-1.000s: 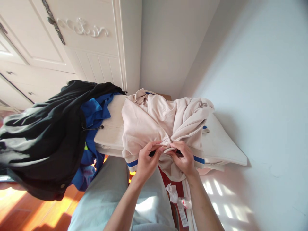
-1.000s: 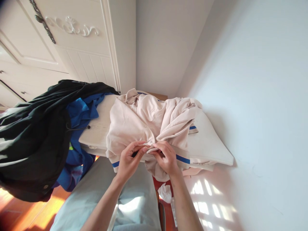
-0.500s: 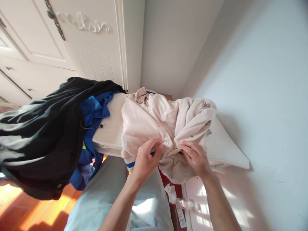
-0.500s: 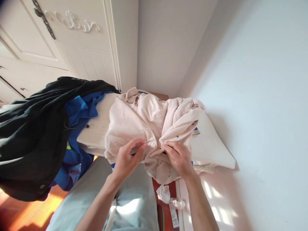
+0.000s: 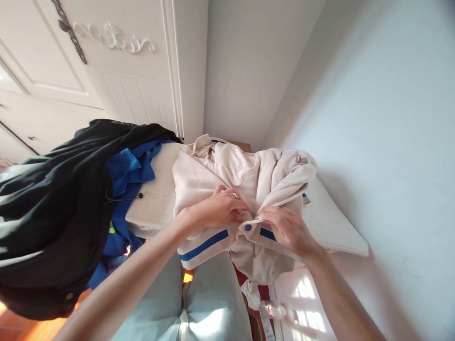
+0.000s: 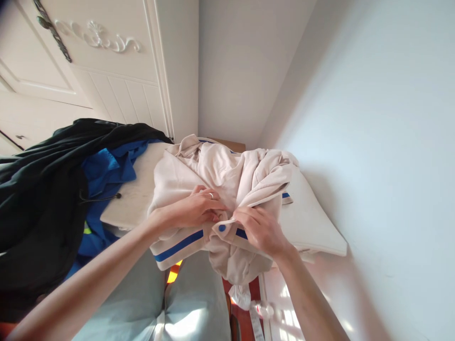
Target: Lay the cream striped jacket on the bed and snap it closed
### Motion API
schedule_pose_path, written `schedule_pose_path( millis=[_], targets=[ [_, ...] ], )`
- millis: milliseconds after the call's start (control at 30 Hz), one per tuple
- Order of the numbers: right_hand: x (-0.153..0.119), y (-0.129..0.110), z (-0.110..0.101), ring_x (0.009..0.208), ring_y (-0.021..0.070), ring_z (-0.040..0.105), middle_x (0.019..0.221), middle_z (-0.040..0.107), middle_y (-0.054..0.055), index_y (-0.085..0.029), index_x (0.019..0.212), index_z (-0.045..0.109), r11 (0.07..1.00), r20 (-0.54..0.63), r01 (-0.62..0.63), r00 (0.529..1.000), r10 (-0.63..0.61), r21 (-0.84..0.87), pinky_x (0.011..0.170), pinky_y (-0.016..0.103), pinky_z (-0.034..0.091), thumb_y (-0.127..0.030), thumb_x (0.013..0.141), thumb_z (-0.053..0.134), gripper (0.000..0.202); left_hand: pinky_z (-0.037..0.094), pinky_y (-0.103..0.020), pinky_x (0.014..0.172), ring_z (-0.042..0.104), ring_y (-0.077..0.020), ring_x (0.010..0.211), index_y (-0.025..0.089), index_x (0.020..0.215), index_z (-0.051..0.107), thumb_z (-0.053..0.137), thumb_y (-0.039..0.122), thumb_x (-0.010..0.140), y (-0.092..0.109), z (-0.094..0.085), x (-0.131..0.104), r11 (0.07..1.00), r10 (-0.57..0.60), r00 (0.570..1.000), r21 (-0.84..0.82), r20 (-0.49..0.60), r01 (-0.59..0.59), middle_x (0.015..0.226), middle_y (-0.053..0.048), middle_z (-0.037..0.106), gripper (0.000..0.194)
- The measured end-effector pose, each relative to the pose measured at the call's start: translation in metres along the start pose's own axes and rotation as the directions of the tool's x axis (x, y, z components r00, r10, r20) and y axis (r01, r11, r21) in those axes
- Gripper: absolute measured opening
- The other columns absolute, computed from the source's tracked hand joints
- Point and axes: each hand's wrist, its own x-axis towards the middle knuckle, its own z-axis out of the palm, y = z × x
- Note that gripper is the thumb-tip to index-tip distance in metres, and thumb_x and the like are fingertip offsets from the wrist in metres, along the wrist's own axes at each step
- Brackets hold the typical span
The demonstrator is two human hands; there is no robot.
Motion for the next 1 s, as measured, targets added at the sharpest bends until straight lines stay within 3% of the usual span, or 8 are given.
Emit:
schedule_pose_path(
  millis=[133, 267, 400, 533, 633, 767, 900, 1000],
  targets=[
    [0.011, 0.003, 0.005, 0.091, 0.0194, 0.072, 0.1, 0.074, 0.008, -0.02, 0.116, 0.062, 0.997, 0.028, -0.022, 0.999, 0.02, 0.073, 0.078, 0.032, 0.06, -0.007, 0.094, 0.055, 0.026, 0.03, -0.04, 0.1, 0.063, -0.0211, 0.097, 0.025, 0.107, 0.074, 0.061, 0.017, 0.089, -0.004, -0.005, 0.003, 0.975, -0.053, 0.998, -0.214, 0.025, 0.057, 0.094, 0.0, 0.075, 0.024],
    [0.008, 0.004, 0.015, 0.093, 0.0175, 0.072, 0.099, 0.074, 0.005, -0.023, 0.112, 0.062, 0.992, -0.019, -0.028, 0.999, 0.031, 0.127, 0.081, 0.031, 0.06, -0.005, 0.094, 0.052, 0.027, 0.038, -0.038, 0.101, 0.067, -0.0183, 0.087, 0.022, 0.106, 0.077, 0.068, 0.028, 0.088, -0.009, -0.003, 0.004, 0.886, -0.086, 0.996, -0.456, 0.0, 0.076, 0.092, -0.001, 0.077, 0.021],
    [0.0, 0.002, 0.027, 0.094, 0.0178, 0.072, 0.103, 0.075, 0.005, -0.025, 0.115, 0.063, 0.996, -0.096, -0.04, 0.994, 0.048, 0.082, 0.08, 0.032, 0.06, -0.004, 0.093, 0.054, 0.032, 0.053, -0.031, 0.081, 0.071, -0.0198, 0.086, 0.018, 0.119, 0.072, 0.073, 0.03, 0.083, -0.013, 0.006, 0.005, 0.629, -0.136, 0.991, -0.773, -0.007, 0.081, 0.096, -0.007, 0.078, 0.037],
    [-0.004, 0.0, 0.035, 0.096, 0.0176, 0.073, 0.106, 0.075, 0.006, -0.025, 0.113, 0.063, 0.997, -0.157, -0.046, 0.986, 0.054, 0.058, 0.08, 0.03, 0.06, -0.004, 0.091, 0.057, 0.031, 0.056, -0.031, 0.08, 0.073, -0.021, 0.088, 0.016, 0.113, 0.073, 0.082, 0.032, 0.075, -0.012, 0.008, 0.004, 0.392, -0.168, 0.986, -0.916, 0.014, 0.08, 0.095, -0.009, 0.078, 0.042],
    [-0.006, -0.001, 0.036, 0.103, 0.018, 0.072, 0.112, 0.075, 0.008, -0.024, 0.114, 0.063, 0.998, -0.174, -0.018, 0.984, 0.027, 0.055, 0.081, 0.03, 0.06, -0.004, 0.091, 0.058, 0.03, 0.056, -0.029, 0.077, 0.072, -0.0195, 0.086, 0.015, 0.099, 0.076, 0.081, 0.033, 0.076, -0.01, 0.004, 0.004, 0.4, -0.174, 0.984, -0.91, 0.044, 0.111, 0.094, -0.008, 0.077, 0.03],
    [-0.006, -0.001, 0.035, 0.105, 0.0176, 0.072, 0.115, 0.075, 0.008, -0.024, 0.115, 0.062, 0.992, -0.131, -0.013, 0.991, 0.029, 0.123, 0.081, 0.031, 0.061, -0.004, 0.093, 0.054, 0.031, 0.044, -0.021, 0.054, 0.061, -0.0114, 0.059, 0.017, 0.103, 0.072, 0.077, 0.032, 0.079, -0.01, 0.003, 0.008, 0.518, -0.212, 0.975, -0.839, 0.062, 0.166, 0.065, 0.003, 0.067, 0.029],
    [-0.003, 0.0, 0.037, 0.105, 0.017, 0.072, 0.112, 0.075, 0.008, -0.022, 0.113, 0.061, 0.977, -0.107, -0.026, 0.993, 0.05, 0.21, 0.086, 0.031, 0.062, -0.003, 0.094, 0.051, 0.028, 0.049, -0.023, 0.066, 0.066, -0.0142, 0.074, 0.016, 0.093, 0.072, 0.075, 0.032, 0.079, -0.015, 0.007, 0.016, 0.643, -0.18, 0.983, -0.751, 0.041, 0.149, 0.081, -0.002, 0.072, 0.021],
    [-0.002, 0.0, 0.041, 0.108, 0.0177, 0.07, 0.113, 0.073, 0.008, -0.023, 0.112, 0.06, 0.969, -0.085, -0.056, 0.993, 0.079, 0.24, 0.089, 0.034, 0.061, -0.004, 0.094, 0.052, 0.027, 0.05, -0.024, 0.071, 0.068, -0.0152, 0.078, 0.016, 0.1, 0.071, 0.076, 0.032, 0.079, -0.02, 0.009, 0.017, 0.527, -0.095, 0.988, -0.836, 0.121, 0.154, 0.084, -0.003, 0.073, 0.027]
  ],
)
